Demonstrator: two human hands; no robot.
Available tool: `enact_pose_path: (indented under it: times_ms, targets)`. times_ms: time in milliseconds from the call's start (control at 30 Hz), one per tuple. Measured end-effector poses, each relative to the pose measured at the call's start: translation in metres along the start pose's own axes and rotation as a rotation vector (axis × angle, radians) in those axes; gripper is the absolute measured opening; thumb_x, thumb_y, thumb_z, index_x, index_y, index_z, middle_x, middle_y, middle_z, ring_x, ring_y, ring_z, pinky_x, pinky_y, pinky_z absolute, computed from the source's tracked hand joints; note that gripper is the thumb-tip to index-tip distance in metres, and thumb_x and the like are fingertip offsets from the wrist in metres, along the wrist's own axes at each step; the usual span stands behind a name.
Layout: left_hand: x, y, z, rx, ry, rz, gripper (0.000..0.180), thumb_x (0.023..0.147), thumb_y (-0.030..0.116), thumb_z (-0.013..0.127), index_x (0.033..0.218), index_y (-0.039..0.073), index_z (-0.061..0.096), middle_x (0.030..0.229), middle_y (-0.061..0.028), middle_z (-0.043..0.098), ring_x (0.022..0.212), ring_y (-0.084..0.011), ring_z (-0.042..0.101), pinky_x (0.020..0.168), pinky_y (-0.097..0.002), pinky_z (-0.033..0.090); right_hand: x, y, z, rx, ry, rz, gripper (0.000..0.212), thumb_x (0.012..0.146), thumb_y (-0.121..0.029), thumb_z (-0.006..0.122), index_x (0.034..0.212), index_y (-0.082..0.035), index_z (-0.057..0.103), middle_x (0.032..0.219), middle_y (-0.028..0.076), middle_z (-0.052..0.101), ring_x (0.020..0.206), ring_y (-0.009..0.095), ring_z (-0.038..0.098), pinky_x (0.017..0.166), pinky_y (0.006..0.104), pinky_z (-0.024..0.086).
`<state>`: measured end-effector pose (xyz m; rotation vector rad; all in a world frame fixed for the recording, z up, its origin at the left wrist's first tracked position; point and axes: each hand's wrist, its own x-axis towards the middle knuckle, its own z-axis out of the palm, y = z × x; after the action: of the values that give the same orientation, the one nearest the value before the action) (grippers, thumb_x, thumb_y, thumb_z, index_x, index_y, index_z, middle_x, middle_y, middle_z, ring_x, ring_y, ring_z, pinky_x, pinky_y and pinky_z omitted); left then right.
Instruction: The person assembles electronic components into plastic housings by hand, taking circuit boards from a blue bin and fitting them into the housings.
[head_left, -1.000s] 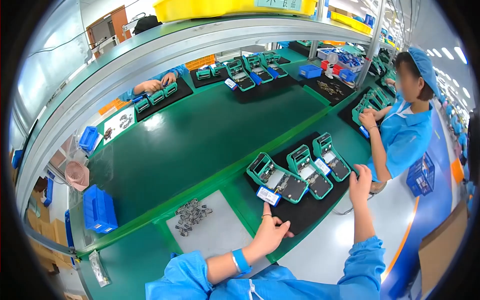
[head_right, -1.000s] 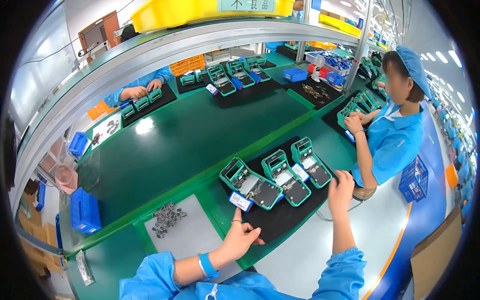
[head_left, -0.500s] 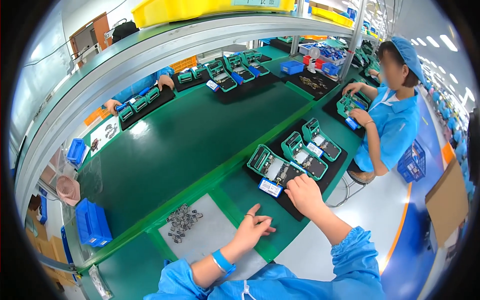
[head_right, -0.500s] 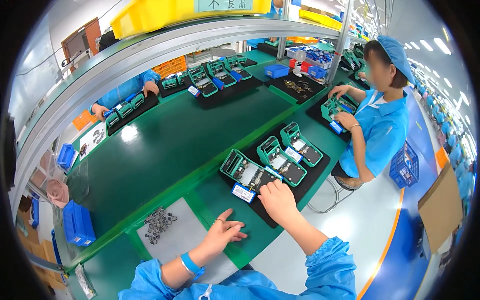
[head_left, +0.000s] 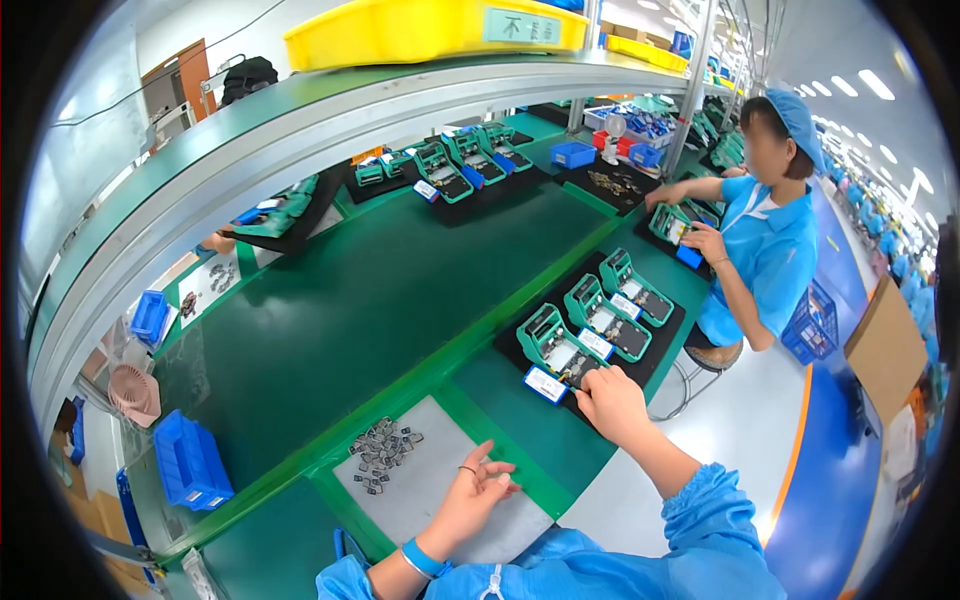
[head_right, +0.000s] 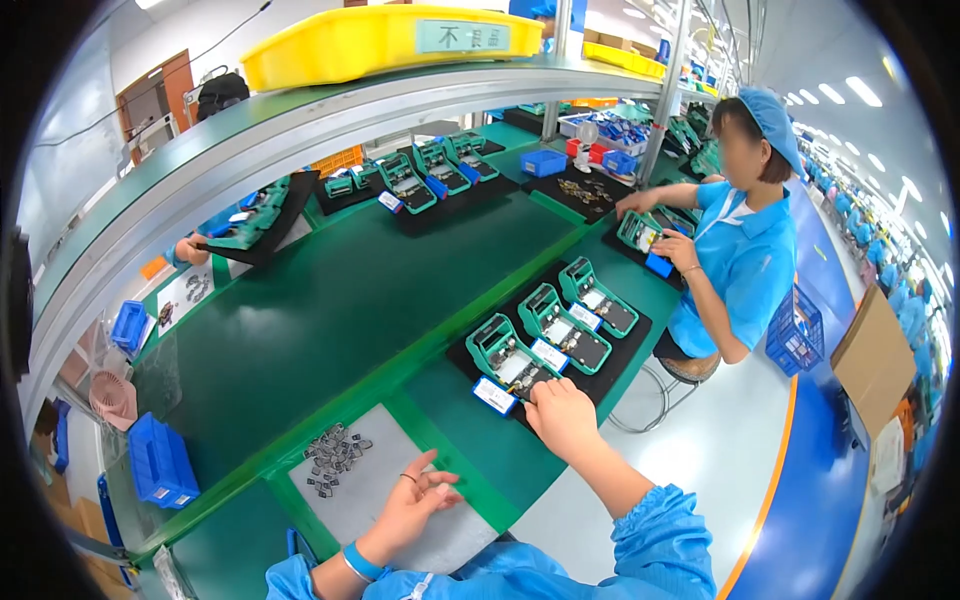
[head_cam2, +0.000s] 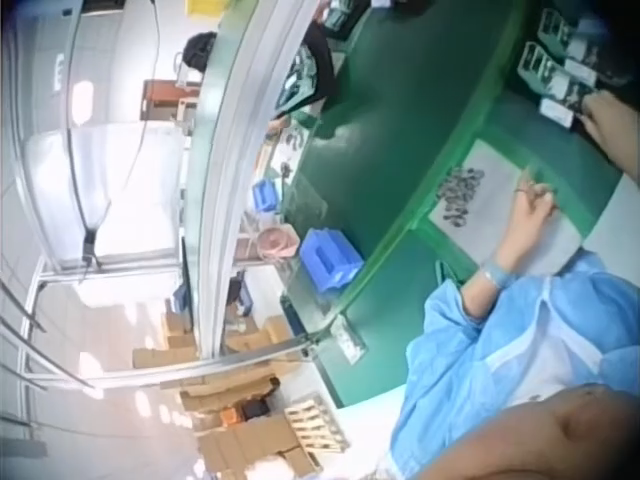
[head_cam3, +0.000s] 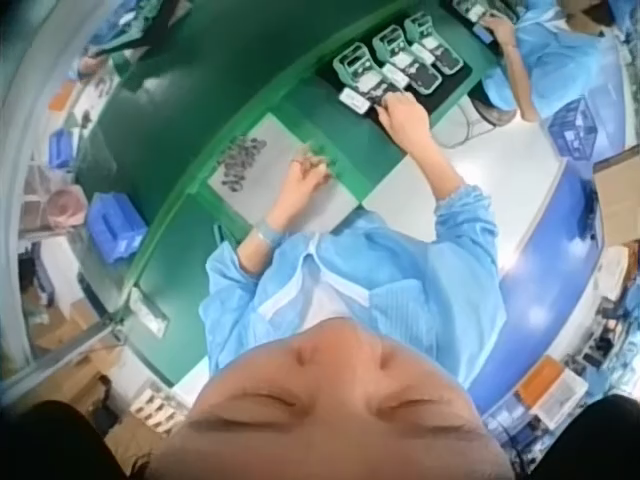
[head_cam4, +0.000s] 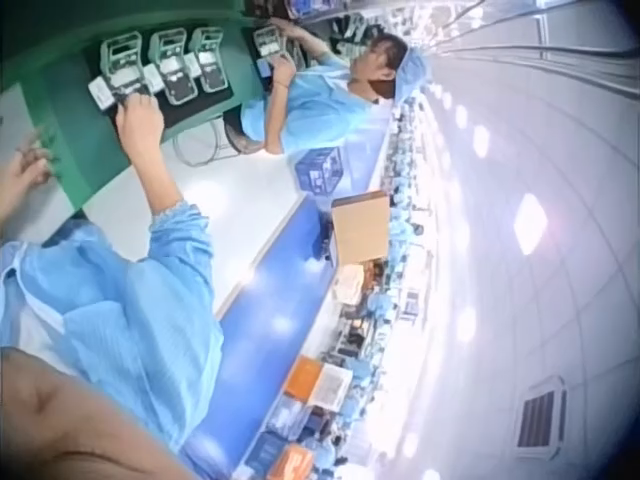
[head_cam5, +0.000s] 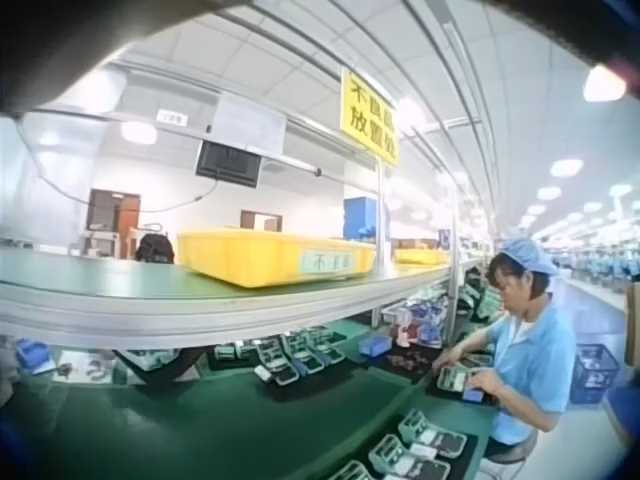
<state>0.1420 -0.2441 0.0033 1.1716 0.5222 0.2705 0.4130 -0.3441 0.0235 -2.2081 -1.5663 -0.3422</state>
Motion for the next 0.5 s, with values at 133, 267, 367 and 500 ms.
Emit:
enact_pose_path:
  times_ms: [133, 267, 367, 500]
  targets:
    - [-0.027, 0.008, -0.027, 0.041, 0.036, 0.031, 0.069, 0.102, 0.012, 0.057, 0.157, 0.003, 0.016, 0.132, -0.0178, 0.055, 0.11, -0.0263, 0.065, 0.096, -0.0363, 0.052, 0.013, -0.037, -0.008, 0.125, 0.121, -0.079, 0.032, 0.08, -0.016, 0.076, 0.107, -0.006, 0.064, 0.108, 0.012, 0.061, 0.103, 0.033, 0.058, 0.086, 0.043, 0.049]
    - [-0.027, 0.039, -0.063, 0.199, 0.121, 0.085, 0.064, 0.102, 0.015, 0.057, 0.154, 0.0, 0.023, 0.13, -0.0166, 0.056, 0.111, -0.0231, 0.064, 0.097, -0.0355, 0.052, 0.056, -0.081, 0.001, 0.353, 0.04, -0.243, 0.033, 0.084, -0.014, 0.074, 0.114, -0.006, 0.064, 0.119, 0.014, 0.06, 0.11, 0.036, 0.057, 0.094, 0.0447, 0.048]
    - [-0.031, 0.046, -0.089, 0.213, 0.263, 0.227, 0.053, 0.103, 0.015, 0.055, 0.149, -0.002, 0.034, 0.126, -0.0151, 0.058, 0.108, -0.0211, 0.065, 0.096, -0.0346, 0.052, 0.099, -0.122, 0.022, 0.604, -0.125, -0.212, 0.031, 0.089, -0.014, 0.069, 0.117, -0.005, 0.063, 0.124, 0.017, 0.059, 0.118, 0.038, 0.055, 0.098, 0.0447, 0.048]
    - [-0.038, 0.037, -0.11, 0.235, 0.422, 0.231, 0.047, 0.103, 0.013, 0.055, 0.145, -0.001, 0.04, 0.119, -0.0114, 0.06, 0.097, -0.0151, 0.065, 0.083, -0.0278, 0.052, 0.153, -0.167, 0.074, 0.668, -0.24, -0.266, 0.031, 0.091, -0.018, 0.067, 0.119, -0.006, 0.062, 0.127, 0.015, 0.059, 0.123, 0.035, 0.054, 0.097, 0.043, 0.049]
